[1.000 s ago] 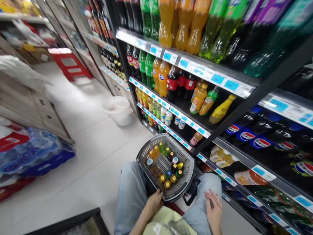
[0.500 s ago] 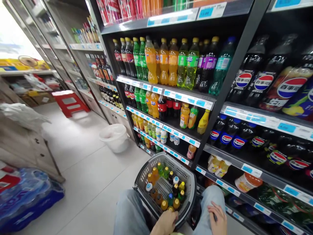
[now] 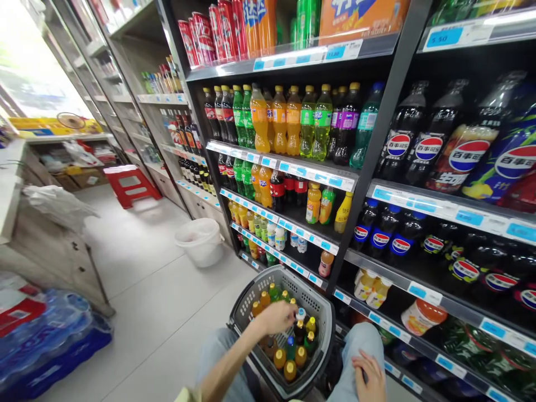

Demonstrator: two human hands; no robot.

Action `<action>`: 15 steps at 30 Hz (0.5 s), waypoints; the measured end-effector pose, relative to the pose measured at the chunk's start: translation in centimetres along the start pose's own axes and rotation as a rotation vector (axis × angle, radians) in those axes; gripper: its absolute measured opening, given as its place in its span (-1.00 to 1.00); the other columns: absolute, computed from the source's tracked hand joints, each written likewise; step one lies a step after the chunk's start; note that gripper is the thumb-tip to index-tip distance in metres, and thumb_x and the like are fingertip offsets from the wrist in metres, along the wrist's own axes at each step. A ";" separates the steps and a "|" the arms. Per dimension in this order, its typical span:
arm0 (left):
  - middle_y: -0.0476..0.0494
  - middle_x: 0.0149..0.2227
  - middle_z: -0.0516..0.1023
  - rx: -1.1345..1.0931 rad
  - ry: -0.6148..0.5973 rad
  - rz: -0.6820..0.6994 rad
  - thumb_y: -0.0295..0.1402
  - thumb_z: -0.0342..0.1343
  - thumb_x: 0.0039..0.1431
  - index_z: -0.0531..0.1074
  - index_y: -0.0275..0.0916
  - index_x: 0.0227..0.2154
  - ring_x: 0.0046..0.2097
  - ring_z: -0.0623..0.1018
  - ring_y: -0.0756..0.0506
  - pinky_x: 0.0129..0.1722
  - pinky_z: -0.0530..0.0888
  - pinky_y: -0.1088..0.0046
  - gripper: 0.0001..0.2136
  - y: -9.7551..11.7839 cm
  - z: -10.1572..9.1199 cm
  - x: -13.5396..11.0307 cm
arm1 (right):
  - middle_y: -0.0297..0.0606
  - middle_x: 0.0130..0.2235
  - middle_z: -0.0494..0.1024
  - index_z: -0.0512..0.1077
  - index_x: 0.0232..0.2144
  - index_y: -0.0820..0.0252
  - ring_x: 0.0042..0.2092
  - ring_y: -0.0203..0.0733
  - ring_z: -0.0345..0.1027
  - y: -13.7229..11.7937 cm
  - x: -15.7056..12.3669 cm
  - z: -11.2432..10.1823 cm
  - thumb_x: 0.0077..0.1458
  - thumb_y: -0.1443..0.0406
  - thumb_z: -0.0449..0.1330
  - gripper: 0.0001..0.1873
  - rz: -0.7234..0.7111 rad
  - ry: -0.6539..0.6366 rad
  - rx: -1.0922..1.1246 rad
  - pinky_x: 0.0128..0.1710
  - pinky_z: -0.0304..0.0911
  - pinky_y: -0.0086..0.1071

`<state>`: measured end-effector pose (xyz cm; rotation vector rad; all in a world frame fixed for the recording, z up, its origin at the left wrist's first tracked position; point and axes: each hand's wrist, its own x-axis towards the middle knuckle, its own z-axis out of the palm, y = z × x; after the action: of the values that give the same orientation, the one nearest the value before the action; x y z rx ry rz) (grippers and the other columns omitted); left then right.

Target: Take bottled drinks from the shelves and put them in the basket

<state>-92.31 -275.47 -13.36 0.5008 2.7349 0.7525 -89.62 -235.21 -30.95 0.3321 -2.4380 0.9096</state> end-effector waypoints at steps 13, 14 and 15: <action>-0.16 -0.12 0.69 -0.171 0.807 0.446 -0.35 0.07 0.31 0.58 -0.25 -0.15 -0.16 0.65 -0.07 -0.10 0.59 0.40 -0.80 9.2 -27.0 8.5 | -0.21 -0.26 0.77 0.63 -0.52 0.02 -0.11 0.10 0.68 -1.3 0.2 1.2 0.38 0.10 0.05 -0.49 -0.055 0.180 -0.043 0.04 0.45 -0.05; -0.17 -0.12 0.69 -0.192 0.859 0.466 -0.34 0.08 0.31 0.57 -0.26 -0.14 -0.15 0.65 -0.07 -0.10 0.59 0.40 -0.80 10.4 -28.5 9.1 | -0.22 -0.28 0.77 0.63 -0.53 0.01 -0.14 0.09 0.69 -0.7 0.2 1.5 0.38 0.10 0.07 -0.50 -0.094 0.201 -0.046 -0.02 0.45 -0.08; -0.17 -0.12 0.69 -0.209 0.904 0.479 -0.33 0.09 0.32 0.57 -0.26 -0.14 -0.13 0.65 -0.07 -0.09 0.59 0.40 -0.80 11.7 -29.9 9.6 | -0.23 -0.31 0.76 0.62 -0.54 0.01 -0.18 0.08 0.69 0.0 0.2 1.8 0.37 0.11 0.08 -0.50 -0.137 0.225 -0.046 -0.08 0.46 -0.10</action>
<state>-108.07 -275.55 16.25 0.9750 3.2776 1.7160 -90.46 -236.40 -32.01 0.3554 -2.1974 0.7861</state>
